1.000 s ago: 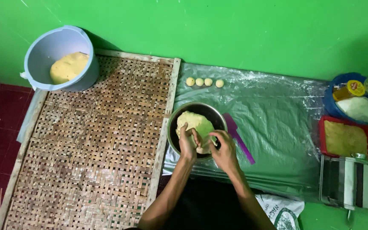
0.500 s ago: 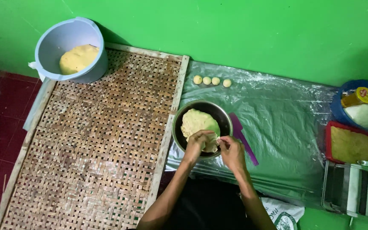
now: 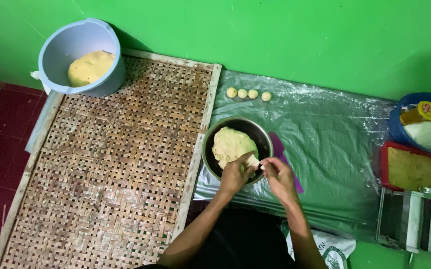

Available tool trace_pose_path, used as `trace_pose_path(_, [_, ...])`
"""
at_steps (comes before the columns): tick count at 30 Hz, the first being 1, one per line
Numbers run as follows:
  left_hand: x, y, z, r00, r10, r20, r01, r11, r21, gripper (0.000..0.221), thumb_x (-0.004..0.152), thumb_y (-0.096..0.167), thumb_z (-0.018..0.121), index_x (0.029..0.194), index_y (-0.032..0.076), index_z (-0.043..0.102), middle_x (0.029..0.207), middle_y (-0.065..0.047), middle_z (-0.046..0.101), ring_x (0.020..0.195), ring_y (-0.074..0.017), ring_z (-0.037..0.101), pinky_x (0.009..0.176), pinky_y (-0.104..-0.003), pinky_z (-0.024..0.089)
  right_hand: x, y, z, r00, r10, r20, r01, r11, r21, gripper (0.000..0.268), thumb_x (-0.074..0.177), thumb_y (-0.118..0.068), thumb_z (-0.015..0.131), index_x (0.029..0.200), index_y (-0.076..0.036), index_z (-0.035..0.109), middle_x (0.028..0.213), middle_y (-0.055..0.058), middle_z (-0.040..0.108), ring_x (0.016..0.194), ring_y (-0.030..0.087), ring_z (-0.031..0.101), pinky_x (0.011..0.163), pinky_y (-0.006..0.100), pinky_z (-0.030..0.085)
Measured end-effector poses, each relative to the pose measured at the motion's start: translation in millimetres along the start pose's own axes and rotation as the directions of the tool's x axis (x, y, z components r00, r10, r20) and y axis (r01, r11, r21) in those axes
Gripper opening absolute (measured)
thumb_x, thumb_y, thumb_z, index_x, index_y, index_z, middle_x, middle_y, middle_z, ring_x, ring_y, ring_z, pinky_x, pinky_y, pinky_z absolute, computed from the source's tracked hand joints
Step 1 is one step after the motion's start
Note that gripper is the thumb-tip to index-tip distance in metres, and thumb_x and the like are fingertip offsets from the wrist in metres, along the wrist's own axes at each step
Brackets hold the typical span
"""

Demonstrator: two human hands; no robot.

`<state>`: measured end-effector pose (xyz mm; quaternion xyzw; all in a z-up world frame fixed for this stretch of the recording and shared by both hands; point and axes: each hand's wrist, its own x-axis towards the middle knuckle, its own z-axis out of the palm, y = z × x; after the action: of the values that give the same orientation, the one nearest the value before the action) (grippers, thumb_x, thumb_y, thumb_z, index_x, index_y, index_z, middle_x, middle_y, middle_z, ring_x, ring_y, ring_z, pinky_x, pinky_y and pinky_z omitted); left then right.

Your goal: Manually pinching off pieces of dough and rolling them into small uniform balls in a bakery.

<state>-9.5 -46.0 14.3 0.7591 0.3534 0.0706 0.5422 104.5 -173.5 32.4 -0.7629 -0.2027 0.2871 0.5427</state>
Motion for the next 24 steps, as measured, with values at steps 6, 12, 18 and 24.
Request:
trace_pose_path(6, [17.3,-29.5,19.1,0.997,-0.073,-0.011,0.072,0.995,-0.072,0.049,0.085,0.03,0.079,0.132,0.035,0.067,0.08,-0.008,0.074,0.098,-0.0356,0.072,0.092,-0.052,0.056,12.3,-50.3,-11.0,0.991,-0.119,-0.055,0.118,0.993,-0.024,0.013,0.099,-0.013,0.068,0.106,-0.007,0.078,0.073,0.006,0.069,0.068,0.011,0.06,0.066,0.025,0.054])
trace_pose_path(12, [12.0,-13.9,-3.1,0.986,-0.155,0.056,0.16,0.822,-0.546,0.041,0.094,0.025,0.065,0.135,0.026,0.069,0.095,-0.012,0.072,0.09,-0.0216,0.07,0.085,-0.042,0.06,7.7,-30.7,-2.1,0.988,-0.153,-0.011,0.153,0.988,0.003,0.022,0.093,-0.006,0.072,0.114,-0.007,0.079,0.084,0.015,0.076,0.077,0.017,0.066,0.076,0.033,0.058])
trace_pose_path(18, [8.5,-0.3,-17.1,0.956,-0.208,0.208,0.247,0.186,-0.951,0.054,0.101,0.034,0.044,0.139,-0.001,0.058,0.1,-0.02,0.071,0.096,-0.027,0.074,0.091,-0.043,0.063,6.6,-20.3,23.3,0.979,-0.2,0.048,0.196,0.978,0.076,0.021,0.089,-0.005,0.078,0.11,-0.006,0.079,0.09,0.01,0.079,0.08,0.012,0.071,0.079,0.03,0.06])
trace_pose_path(24, [3.9,5.6,-16.0,0.959,-0.151,0.241,0.269,0.206,-0.941,0.051,0.104,0.037,0.046,0.137,0.001,0.062,0.107,-0.018,0.073,0.084,-0.0142,0.07,0.08,-0.03,0.064,-6.5,-35.4,41.3,0.923,-0.384,0.02,0.385,0.922,-0.034,0.015,0.086,0.002,0.077,0.099,-0.006,0.082,0.097,0.013,0.078,0.089,0.025,0.076,0.08,0.036,0.062])
